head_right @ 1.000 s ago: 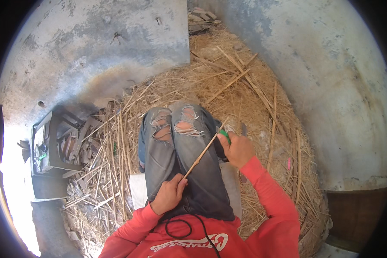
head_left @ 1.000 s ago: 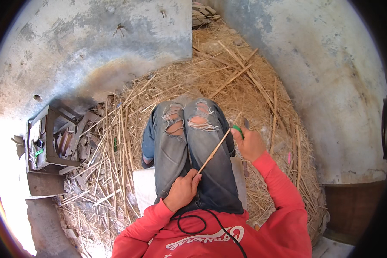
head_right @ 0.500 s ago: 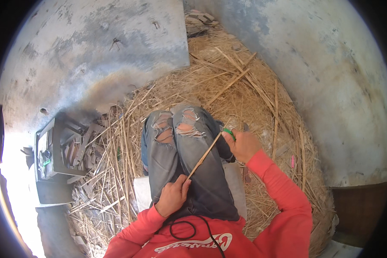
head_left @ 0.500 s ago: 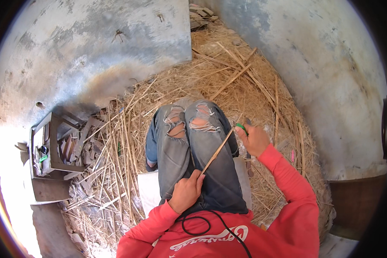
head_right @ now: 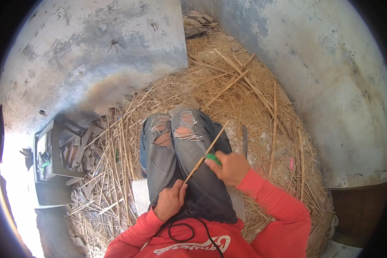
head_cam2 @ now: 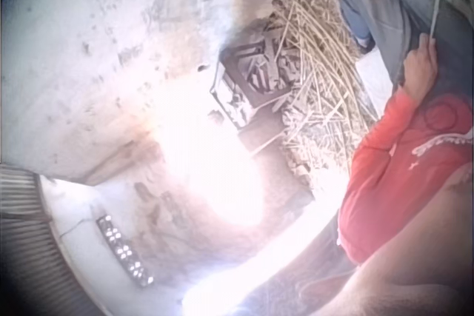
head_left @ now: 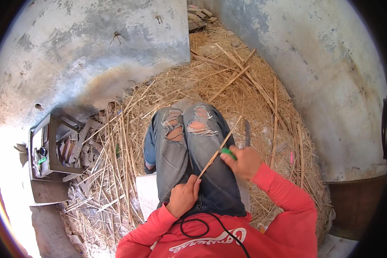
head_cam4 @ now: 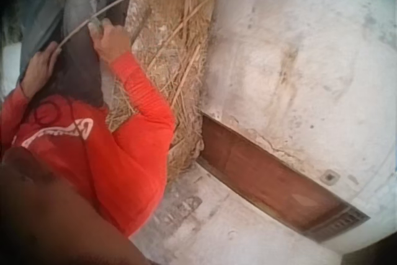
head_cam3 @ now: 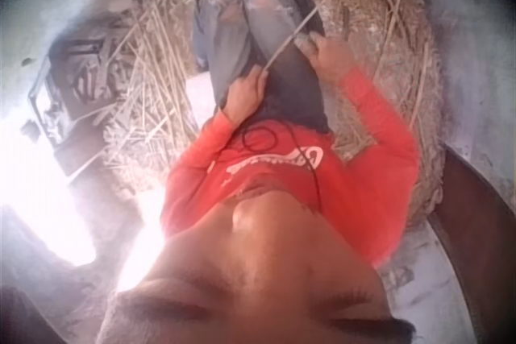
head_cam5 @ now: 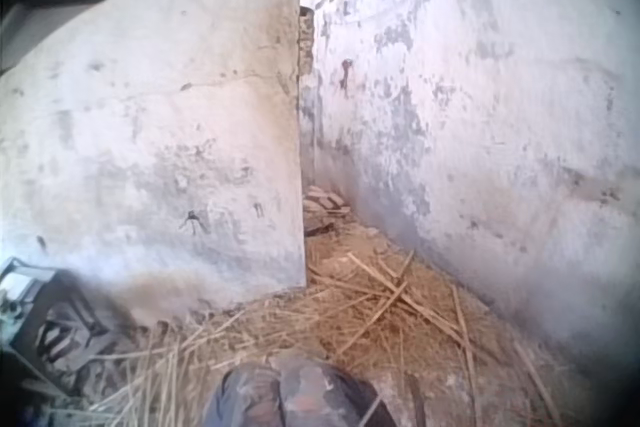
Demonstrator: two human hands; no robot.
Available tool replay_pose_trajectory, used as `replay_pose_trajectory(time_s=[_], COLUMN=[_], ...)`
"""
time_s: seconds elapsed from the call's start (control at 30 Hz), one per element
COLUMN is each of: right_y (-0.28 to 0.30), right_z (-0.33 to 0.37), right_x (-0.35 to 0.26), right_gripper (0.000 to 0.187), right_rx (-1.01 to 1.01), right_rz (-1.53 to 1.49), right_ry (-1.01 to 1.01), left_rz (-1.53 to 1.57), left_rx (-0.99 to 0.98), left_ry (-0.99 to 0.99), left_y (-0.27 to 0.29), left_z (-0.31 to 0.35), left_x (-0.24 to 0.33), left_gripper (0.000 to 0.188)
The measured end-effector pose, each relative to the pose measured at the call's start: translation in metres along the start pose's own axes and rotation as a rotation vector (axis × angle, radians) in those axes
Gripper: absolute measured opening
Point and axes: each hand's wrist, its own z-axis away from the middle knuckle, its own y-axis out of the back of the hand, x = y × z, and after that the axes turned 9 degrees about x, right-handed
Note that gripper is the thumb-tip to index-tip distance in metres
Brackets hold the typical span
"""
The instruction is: The person strips bark from a wooden stick using a small green utility knife while sitting on the floor.
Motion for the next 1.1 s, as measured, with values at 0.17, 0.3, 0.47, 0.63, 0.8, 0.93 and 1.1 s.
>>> replay_pose_trajectory(time_s=[0.17, 0.3, 0.47, 0.63, 0.8, 0.93, 1.1], right_y=[-0.006, 0.003, -0.008, -0.013, -0.009, -0.006, -0.004], right_z=[-0.029, -0.009, -0.031, -0.008, -0.033, -0.015, -0.031], right_x=[0.055, 0.016, 0.043, 0.016, 0.051, 0.012, 0.062], right_gripper=[0.059, 0.060, 0.059, 0.059, 0.057, 0.058, 0.056], right_rx=[0.255, 0.074, 0.243, 0.006, 0.200, 0.047, 0.206], right_rz=[-0.063, -0.059, -0.016, 0.025, -0.121, 0.034, -0.149], right_ry=[-0.278, -0.008, -0.205, 0.103, -0.192, -0.054, -0.287], left_rz=[0.022, 0.069, 0.191, 0.173, 0.291, 0.249, 0.254], left_rx=[-0.010, -0.057, -0.096, -0.124, -0.148, -0.161, -0.163], left_ry=[0.014, 0.062, 0.107, 0.122, 0.135, 0.151, 0.134], left_y=[0.006, 0.009, 0.017, 0.020, 0.026, 0.028, 0.028], left_z=[0.003, 0.000, -0.002, -0.004, -0.006, -0.008, -0.005], left_x=[0.001, -0.002, -0.001, -0.002, 0.001, 0.002, 0.001], left_gripper=[0.017, 0.015, 0.020, 0.022, 0.025, 0.027, 0.026])
